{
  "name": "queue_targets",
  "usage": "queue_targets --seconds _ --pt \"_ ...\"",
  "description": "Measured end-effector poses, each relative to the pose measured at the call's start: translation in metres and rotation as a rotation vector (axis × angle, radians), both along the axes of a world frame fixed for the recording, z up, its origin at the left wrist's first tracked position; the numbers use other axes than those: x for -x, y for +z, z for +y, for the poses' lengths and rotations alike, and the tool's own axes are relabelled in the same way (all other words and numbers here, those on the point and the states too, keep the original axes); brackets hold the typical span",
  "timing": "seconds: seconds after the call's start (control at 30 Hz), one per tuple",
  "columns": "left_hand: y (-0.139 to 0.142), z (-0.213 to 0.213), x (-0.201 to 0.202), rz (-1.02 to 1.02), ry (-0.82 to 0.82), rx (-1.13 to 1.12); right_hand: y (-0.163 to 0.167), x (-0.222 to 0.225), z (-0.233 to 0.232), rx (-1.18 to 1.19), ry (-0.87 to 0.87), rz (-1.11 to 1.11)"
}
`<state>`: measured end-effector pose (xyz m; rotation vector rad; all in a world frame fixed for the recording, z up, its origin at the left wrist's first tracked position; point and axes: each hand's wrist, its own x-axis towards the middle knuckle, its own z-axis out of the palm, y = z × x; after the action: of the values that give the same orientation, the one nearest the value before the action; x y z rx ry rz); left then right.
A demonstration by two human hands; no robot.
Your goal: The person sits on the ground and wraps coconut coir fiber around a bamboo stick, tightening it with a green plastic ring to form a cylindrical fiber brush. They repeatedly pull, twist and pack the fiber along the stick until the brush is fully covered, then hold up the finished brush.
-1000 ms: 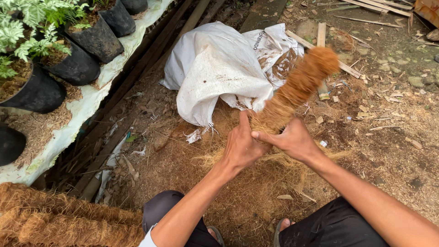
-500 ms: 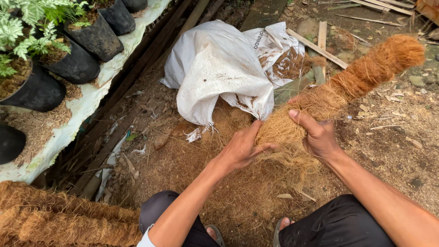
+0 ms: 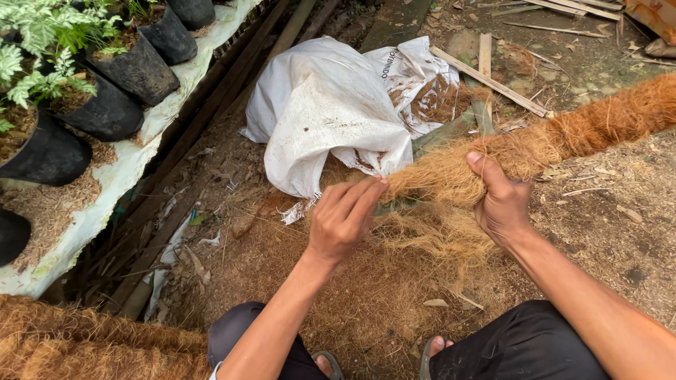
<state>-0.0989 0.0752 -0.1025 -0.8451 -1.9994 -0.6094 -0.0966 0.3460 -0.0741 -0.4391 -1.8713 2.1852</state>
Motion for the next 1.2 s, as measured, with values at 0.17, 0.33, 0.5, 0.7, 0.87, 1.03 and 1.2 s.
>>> queue_targets --seconds 0.17,0.33,0.5,0.7,0.87,1.03,1.2 --pt "0.012 -0.014 0.0 0.167 -0.045 0.254 0.009 0.0 -0.001 0.089 -0.083 0.072" --pt "0.018 0.004 -0.014 0.024 -0.145 0.353 0.006 0.005 -0.001 0.085 -0.07 0.207" --pt "0.032 0.002 -0.022 -0.88 0.008 0.358 -0.004 0.006 -0.008 0.014 0.069 0.317" --pt "0.054 -0.004 -0.031 -0.407 -0.473 -0.277 -0.013 -0.008 -0.038 -0.48 0.241 0.339" --pt "0.047 0.019 -0.031 -0.767 -0.379 -0.142 -0.017 -0.017 -0.055 -0.526 0.419 0.154" --pt "0.03 0.017 -0.012 -0.953 -0.323 -0.084 -0.014 -0.019 -0.058 -0.554 0.44 0.097" --pt "0.014 0.005 -0.015 -0.303 -0.331 -0.326 -0.011 -0.016 -0.06 -0.585 0.425 0.396"
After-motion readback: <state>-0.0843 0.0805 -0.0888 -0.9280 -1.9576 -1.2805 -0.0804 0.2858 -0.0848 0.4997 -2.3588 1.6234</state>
